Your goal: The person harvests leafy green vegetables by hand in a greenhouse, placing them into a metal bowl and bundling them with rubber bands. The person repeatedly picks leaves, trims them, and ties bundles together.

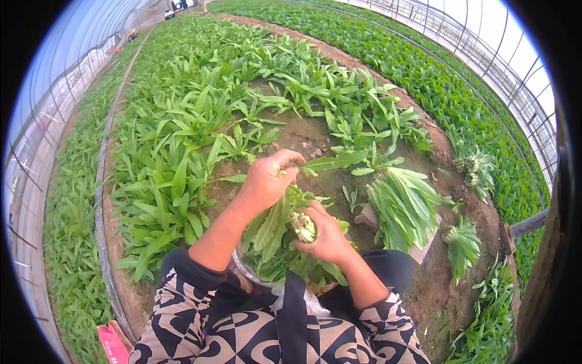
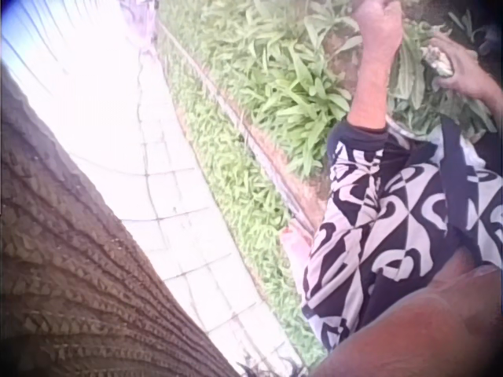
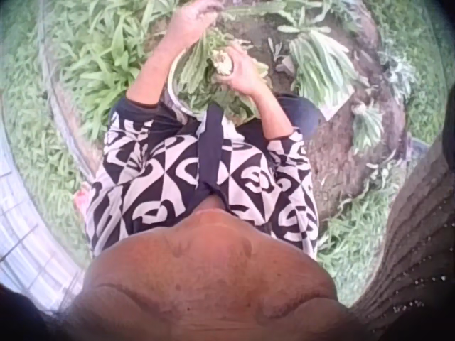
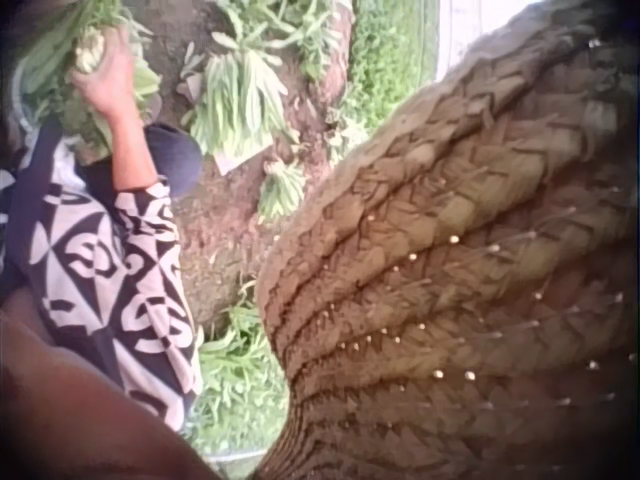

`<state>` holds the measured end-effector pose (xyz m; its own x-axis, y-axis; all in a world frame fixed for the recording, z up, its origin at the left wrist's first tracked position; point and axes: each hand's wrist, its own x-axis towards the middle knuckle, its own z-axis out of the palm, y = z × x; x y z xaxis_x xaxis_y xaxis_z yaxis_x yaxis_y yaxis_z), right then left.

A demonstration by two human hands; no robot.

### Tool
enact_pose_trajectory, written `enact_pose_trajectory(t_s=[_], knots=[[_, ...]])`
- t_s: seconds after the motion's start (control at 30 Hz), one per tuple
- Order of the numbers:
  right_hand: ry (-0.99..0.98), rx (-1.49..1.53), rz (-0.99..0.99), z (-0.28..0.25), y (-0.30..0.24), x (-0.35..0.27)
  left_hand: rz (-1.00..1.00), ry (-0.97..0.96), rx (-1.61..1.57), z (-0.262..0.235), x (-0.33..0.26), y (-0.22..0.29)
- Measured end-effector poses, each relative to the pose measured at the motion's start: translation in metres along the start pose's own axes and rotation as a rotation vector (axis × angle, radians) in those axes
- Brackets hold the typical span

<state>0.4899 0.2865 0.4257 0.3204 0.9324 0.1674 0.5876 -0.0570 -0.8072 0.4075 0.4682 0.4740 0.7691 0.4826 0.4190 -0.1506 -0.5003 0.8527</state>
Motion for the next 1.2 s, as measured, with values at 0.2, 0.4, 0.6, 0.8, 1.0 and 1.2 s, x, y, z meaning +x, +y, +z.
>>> enact_pose_trajectory(t_s=[0.2, 0.4, 0.6, 0.8, 1.0, 1.2], knots=[[0.038, 0.005, 0.036, -0.008, 0.002, -0.007, -0.249, 0.389, -0.383, -0.042, 0.012, -0.013], [0.146, 0.028, 0.045, -0.019, 0.019, -0.011, -0.085, 0.139, 0.291, -0.033, -0.019, -0.036], [0.177, -0.051, 0.064, -0.018, 0.02, -0.013, 0.186, 0.076, 0.557, 0.007, -0.029, 0.005], [0.131, -0.156, 0.066, -0.013, 0.01, -0.01, 0.128, 0.129, 0.591, 0.028, -0.037, -0.006], [0.138, -0.191, 0.023, -0.011, 0.014, -0.011, -0.211, 0.108, 0.165, 0.031, -0.033, -0.005], [0.164, -0.198, 0.002, -0.012, 0.013, -0.011, -0.34, 0.005, -0.124, 0.021, -0.033, -0.016]])
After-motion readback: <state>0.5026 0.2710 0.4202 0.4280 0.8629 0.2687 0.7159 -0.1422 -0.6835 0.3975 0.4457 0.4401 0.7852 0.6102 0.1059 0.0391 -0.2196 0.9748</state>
